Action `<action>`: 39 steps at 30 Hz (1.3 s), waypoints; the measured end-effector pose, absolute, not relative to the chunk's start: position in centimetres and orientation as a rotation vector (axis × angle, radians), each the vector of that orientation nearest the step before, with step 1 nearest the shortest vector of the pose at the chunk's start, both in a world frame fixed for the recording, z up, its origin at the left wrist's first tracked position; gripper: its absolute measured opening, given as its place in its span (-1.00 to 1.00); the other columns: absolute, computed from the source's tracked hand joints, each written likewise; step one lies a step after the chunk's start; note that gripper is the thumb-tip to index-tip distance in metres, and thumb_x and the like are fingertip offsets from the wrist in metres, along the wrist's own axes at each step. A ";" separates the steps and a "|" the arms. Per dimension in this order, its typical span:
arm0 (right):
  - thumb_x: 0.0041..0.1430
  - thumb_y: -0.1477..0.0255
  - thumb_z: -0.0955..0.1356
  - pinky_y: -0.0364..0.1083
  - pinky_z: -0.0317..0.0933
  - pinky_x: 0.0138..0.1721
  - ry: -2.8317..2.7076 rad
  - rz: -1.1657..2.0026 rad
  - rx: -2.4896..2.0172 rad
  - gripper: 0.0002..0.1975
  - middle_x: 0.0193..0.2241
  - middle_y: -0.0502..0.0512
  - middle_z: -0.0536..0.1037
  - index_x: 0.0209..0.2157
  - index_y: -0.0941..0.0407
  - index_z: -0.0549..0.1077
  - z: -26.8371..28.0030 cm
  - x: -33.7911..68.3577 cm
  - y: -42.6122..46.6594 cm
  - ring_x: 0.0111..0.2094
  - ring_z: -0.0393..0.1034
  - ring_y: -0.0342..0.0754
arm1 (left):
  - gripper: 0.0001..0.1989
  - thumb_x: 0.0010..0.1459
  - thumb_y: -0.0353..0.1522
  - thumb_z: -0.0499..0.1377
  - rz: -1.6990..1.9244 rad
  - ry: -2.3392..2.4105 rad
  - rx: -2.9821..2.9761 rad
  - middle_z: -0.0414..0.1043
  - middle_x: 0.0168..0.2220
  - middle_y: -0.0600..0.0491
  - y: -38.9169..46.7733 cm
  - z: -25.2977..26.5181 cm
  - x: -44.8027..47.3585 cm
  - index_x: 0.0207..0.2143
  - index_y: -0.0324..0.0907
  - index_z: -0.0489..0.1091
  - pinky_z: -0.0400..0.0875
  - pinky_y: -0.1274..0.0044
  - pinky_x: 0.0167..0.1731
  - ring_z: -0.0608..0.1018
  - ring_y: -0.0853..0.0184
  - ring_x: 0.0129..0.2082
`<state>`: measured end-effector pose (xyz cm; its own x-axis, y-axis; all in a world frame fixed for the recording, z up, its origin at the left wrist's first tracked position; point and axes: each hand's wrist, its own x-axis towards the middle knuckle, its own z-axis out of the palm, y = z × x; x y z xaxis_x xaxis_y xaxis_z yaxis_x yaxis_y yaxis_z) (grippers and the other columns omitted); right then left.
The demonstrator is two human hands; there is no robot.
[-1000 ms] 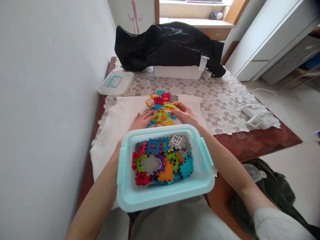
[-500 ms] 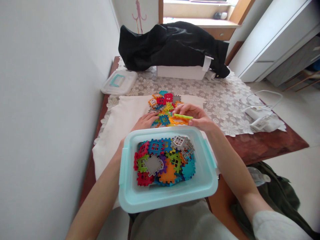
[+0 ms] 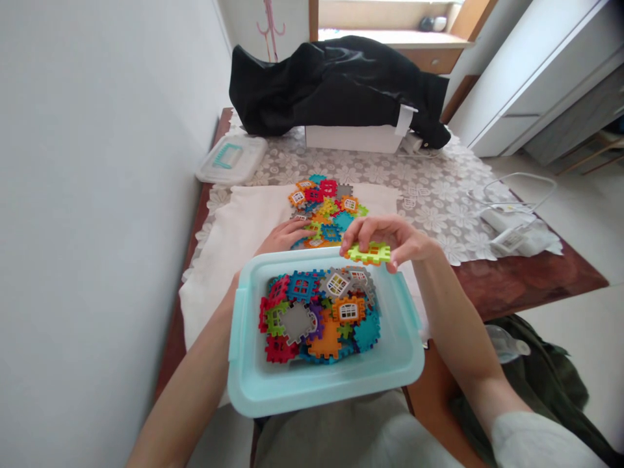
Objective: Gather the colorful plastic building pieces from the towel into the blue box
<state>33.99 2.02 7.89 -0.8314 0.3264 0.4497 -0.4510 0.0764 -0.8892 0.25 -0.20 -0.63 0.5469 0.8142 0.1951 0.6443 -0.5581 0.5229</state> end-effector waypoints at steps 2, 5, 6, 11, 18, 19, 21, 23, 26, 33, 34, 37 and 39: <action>0.16 0.19 0.72 0.09 0.50 0.22 -1.814 1.807 0.127 -0.49 0.12 0.27 0.67 0.06 0.07 0.70 7.9 34.0 2.0 0.17 0.64 0.17 | -0.49 0.46 -0.01 0.25 0.673 1.209 2.373 0.53 0.43 -0.16 -0.5 -0.3 0.6 0.26 -0.08 0.65 0.38 0.08 0.52 0.52 -0.04 0.47; 0.19 0.19 0.71 0.13 0.49 0.26 -1.824 1.814 0.160 -0.51 0.11 0.27 0.66 0.06 0.07 0.69 8.0 33.9 1.8 0.18 0.63 0.17 | -0.52 0.53 0.00 0.16 0.785 1.289 2.319 0.64 0.31 -0.13 -1.0 0.0 1.2 0.16 -0.09 0.69 0.48 0.12 0.45 0.63 0.03 0.34; 0.19 0.18 0.70 0.15 0.48 0.26 -1.812 1.816 0.171 -0.51 0.10 0.26 0.66 0.06 0.07 0.69 8.0 33.8 1.7 0.17 0.63 0.17 | -0.52 0.55 -0.01 0.13 0.809 1.308 2.304 0.67 0.26 -0.12 -1.1 0.0 1.3 0.14 -0.10 0.69 0.51 0.14 0.42 0.65 0.05 0.31; 0.15 0.12 0.71 0.16 0.45 0.29 -1.725 1.780 0.153 -0.47 0.05 0.18 0.67 0.05 0.02 0.64 7.5 33.2 1.7 0.15 0.61 0.14 | -0.56 0.58 -0.06 0.08 0.838 1.378 2.278 0.72 0.17 -0.09 -1.1 -0.3 1.2 0.09 -0.09 0.66 0.58 0.22 0.33 0.70 0.08 0.21; 0.03 -0.09 0.71 0.28 0.35 0.42 -1.981 1.749 0.177 -0.35 0.16 0.24 0.68 0.05 -0.05 0.68 7.6 33.6 2.4 0.33 0.53 0.28 | -0.67 0.50 -0.21 0.17 0.793 1.481 2.242 0.71 0.14 -0.09 -1.1 -0.1 1.2 0.13 -0.11 0.63 0.62 0.26 0.23 0.72 0.10 0.12; -0.01 -0.18 0.69 0.30 0.36 0.42 -1.984 1.758 0.150 -0.28 0.20 0.25 0.67 0.07 -0.07 0.69 7.5 33.6 2.4 0.36 0.51 0.31 | -0.69 0.49 -0.23 0.18 0.786 1.490 2.239 0.72 0.12 -0.08 -1.2 0.0 1.2 0.12 -0.10 0.63 0.63 0.27 0.22 0.72 0.10 0.10; 0.00 -0.34 0.60 0.33 0.40 0.39 -1.882 1.766 0.035 -0.22 0.25 0.25 0.64 0.06 -0.08 0.68 7.1 33.5 2.5 0.36 0.52 0.32 | -0.72 0.49 -0.24 0.19 0.788 1.493 2.255 0.74 0.08 -0.06 -1.2 0.2 1.3 0.08 -0.08 0.65 0.63 0.26 0.21 0.72 0.11 0.09; 0.18 -0.37 0.48 0.32 0.45 0.34 -1.717 1.692 -0.168 -0.29 0.21 0.21 0.66 0.01 -0.08 0.65 6.2 33.2 2.8 0.28 0.58 0.25 | -0.72 0.50 -0.23 0.19 0.826 1.490 2.297 0.74 0.09 -0.07 -1.2 0.4 1.3 0.06 -0.07 0.67 0.59 0.21 0.28 0.69 0.08 0.15; 0.41 -0.23 0.40 0.24 0.51 0.28 -1.656 1.345 -0.623 -0.45 0.09 0.18 0.70 0.00 -0.05 0.61 4.4 32.4 3.6 0.12 0.64 0.14 | -0.65 0.47 -0.15 0.27 0.849 1.509 2.378 0.62 0.32 -0.10 -1.1 0.3 1.1 0.16 -0.07 0.67 0.40 0.11 0.47 0.56 -0.01 0.38; 0.32 0.12 0.59 0.46 -0.10 0.64 -2.416 0.644 -0.996 -0.30 0.53 0.25 0.40 0.42 -0.05 0.52 0.5 30.5 3.9 0.60 0.11 0.38 | -0.32 0.36 -0.23 0.32 0.419 1.517 2.393 0.32 0.58 -0.12 -0.7 -0.8 0.7 0.50 -0.04 0.43 0.25 0.04 0.57 0.31 -0.11 0.60; 0.31 0.17 0.59 0.46 -0.11 0.64 -2.492 0.640 -0.987 -0.28 0.54 0.24 0.39 0.45 -0.06 0.50 0.3 30.3 3.7 0.61 0.08 0.39 | -0.34 0.36 -0.24 0.31 0.439 1.484 2.401 0.37 0.55 -0.13 -0.6 -0.9 0.7 0.49 -0.06 0.45 0.27 0.07 0.57 0.36 -0.08 0.58; 0.31 0.30 0.59 0.41 0.00 0.61 -2.559 0.605 -0.936 -0.34 0.48 0.25 0.47 0.41 -0.05 0.55 0.3 30.0 3.3 0.57 0.17 0.37 | -0.40 0.35 -0.25 0.30 0.563 1.368 2.406 0.48 0.47 -0.16 -0.4 -0.9 0.5 0.41 -0.11 0.52 0.35 0.12 0.53 0.47 -0.03 0.49; 0.34 0.39 0.56 0.36 0.14 0.55 -2.540 0.591 -0.878 -0.44 0.41 0.28 0.54 0.34 0.00 0.59 0.6 30.1 3.2 0.47 0.34 0.31 | -0.44 0.32 -0.25 0.31 0.635 1.310 2.384 0.54 0.42 -0.16 -0.4 -0.6 0.5 0.34 -0.11 0.55 0.40 0.13 0.50 0.54 -0.01 0.44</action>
<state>30.06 3.20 0.65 -0.7288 0.6487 0.2192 0.4854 0.7153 -0.5028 0.48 -0.44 -0.58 0.4730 0.8542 0.2161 0.6989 -0.5131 0.4983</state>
